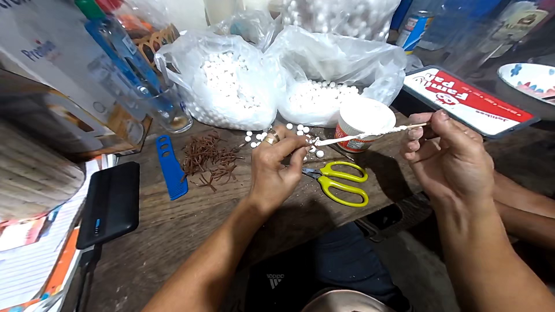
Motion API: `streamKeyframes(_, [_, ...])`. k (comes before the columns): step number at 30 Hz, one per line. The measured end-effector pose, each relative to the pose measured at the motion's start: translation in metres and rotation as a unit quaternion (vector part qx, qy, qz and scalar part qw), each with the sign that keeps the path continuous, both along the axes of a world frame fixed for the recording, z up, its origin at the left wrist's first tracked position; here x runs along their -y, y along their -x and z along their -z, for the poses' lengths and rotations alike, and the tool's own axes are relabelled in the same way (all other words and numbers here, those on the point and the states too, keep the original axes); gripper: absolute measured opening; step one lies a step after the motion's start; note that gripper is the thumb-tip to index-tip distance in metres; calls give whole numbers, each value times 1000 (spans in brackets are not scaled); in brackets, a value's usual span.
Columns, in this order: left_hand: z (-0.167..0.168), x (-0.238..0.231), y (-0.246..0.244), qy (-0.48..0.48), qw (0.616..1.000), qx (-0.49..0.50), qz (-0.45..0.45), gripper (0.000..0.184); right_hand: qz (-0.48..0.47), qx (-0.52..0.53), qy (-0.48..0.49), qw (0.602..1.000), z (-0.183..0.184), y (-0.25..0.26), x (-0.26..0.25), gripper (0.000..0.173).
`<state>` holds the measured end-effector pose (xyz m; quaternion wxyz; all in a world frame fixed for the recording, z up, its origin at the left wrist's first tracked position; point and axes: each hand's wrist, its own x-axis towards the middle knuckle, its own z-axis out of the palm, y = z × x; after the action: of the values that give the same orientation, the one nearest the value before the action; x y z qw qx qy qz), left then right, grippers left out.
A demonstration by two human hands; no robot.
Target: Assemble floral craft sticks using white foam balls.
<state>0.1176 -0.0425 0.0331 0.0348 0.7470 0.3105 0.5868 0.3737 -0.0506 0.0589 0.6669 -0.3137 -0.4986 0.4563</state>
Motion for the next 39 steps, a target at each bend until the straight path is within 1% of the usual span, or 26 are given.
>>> streamKeyframes(7, [1, -1, 0, 1, 1000, -1, 11, 9, 6, -13, 0, 1000, -1, 5, -2, 45])
streamKeyframes(14, [1, -1, 1, 3, 1000, -9, -1, 9, 10, -16, 9, 1000, 1, 5, -5, 44])
streamKeyframes(18, [1, -1, 2, 8, 1000, -2, -11, 7, 4, -24, 12, 1000, 1, 5, -4, 46])
streamKeyframes(22, [0, -1, 2, 16, 1000, 7, -14, 7, -26, -42, 9, 999, 2, 4, -2, 47])
streamKeyframes(27, [0, 0, 1, 27, 999, 29, -26, 5, -18, -63, 24, 998, 9, 7, -3, 47])
streamKeyframes(32, [1, 0, 1, 22, 999, 35, -24, 5, 1, -52, 19, 998, 12, 11, -1, 45])
streamKeyframes(39, [0, 0, 1, 27, 998, 34, -38, 6, -4, -38, 7, 999, 13, 11, 2, 47])
